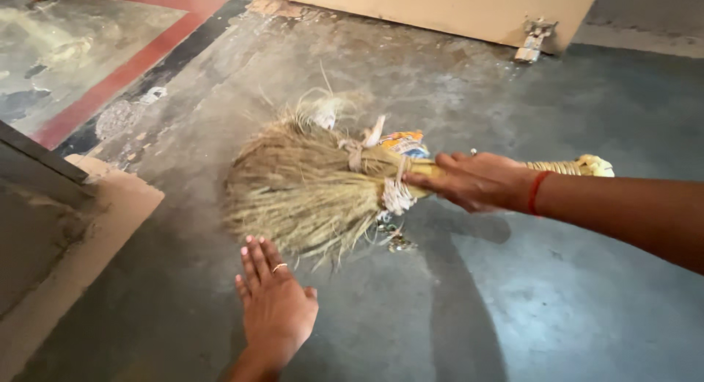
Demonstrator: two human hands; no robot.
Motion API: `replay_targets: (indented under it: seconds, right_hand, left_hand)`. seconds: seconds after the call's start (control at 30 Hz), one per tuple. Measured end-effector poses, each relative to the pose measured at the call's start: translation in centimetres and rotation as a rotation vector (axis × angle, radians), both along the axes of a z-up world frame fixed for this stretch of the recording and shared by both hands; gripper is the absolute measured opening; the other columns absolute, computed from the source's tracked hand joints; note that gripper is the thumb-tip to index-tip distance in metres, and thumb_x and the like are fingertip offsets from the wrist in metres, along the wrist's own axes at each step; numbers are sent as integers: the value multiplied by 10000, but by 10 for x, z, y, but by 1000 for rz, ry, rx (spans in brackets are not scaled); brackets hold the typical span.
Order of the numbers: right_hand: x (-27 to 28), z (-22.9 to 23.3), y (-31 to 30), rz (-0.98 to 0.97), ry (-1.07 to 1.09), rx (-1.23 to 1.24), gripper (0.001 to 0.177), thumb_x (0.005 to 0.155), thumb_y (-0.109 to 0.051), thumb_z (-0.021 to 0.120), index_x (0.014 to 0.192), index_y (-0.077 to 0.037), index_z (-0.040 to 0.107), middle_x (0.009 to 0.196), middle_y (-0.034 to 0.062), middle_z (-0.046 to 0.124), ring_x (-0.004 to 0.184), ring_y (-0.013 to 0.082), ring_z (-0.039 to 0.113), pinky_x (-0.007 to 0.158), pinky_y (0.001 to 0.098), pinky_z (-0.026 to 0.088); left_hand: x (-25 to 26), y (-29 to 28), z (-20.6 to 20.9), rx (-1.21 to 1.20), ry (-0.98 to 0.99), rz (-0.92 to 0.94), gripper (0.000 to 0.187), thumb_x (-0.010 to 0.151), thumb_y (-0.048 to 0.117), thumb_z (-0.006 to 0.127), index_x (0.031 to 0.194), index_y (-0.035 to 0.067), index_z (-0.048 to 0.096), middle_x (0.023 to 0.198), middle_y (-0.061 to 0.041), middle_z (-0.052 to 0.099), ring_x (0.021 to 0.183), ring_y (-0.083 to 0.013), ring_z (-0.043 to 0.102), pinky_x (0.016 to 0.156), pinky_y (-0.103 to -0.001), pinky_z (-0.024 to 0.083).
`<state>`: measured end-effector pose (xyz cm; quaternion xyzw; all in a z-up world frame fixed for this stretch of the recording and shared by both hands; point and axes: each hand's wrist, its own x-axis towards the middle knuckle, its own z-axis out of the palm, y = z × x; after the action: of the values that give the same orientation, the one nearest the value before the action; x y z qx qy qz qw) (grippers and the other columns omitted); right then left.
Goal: The person sweeps a concrete floor using a traditional straw broom. They gather small debris and push larger items like a crumpled snack wrapper and a piece of paper across the floor.
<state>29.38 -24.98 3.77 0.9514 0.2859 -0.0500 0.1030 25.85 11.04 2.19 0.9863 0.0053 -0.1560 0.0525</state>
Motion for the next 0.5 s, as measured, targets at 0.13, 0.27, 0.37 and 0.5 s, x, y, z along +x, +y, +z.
replay_targets:
  seconds: [0.13, 0.27, 0.37, 0.5]
  right_hand:
    - [21, 25, 42, -53, -139, -92, 684, 973, -207, 514, 1588, -303, 231, 1154, 265, 565, 848, 359, 701, 612, 428, 619]
    - [9, 66, 72, -139, -121, -54, 796, 930, -166, 534, 1646, -310, 216, 1074, 241, 585, 793, 349, 701, 567, 401, 614]
    - [-22, 90, 78, -293, 85, -5, 684, 1019, -257, 452, 1639, -362, 184, 1160, 223, 564, 676, 284, 687, 510, 381, 603]
    - [-90, 79, 30, -158, 217, -12, 783, 1001, -103, 441, 1627, -422, 97, 1314, 156, 571, 749, 219, 671, 558, 316, 624]
  left_hand:
    - [13, 13, 4, -20, 3, -1, 1066, 904, 359, 679, 1587, 12, -62, 1695, -140, -140, 1575, -282, -99, 1262, -466, 34]
    - [12, 27, 18, -37, -31, -8, 1044, 910, 349, 667, 1572, -9, -57, 1691, -157, -154, 1572, -289, -113, 1255, -469, 31]
    - [0, 35, 39, -56, -44, 10, 1064, 898, 341, 670, 1572, -20, -70, 1690, -163, -151, 1574, -290, -116, 1260, -462, 33]
    - [-19, 39, 56, -31, -104, 9, 1081, 888, 349, 667, 1559, -51, -80, 1681, -203, -156, 1561, -317, -112, 1255, -461, 39]
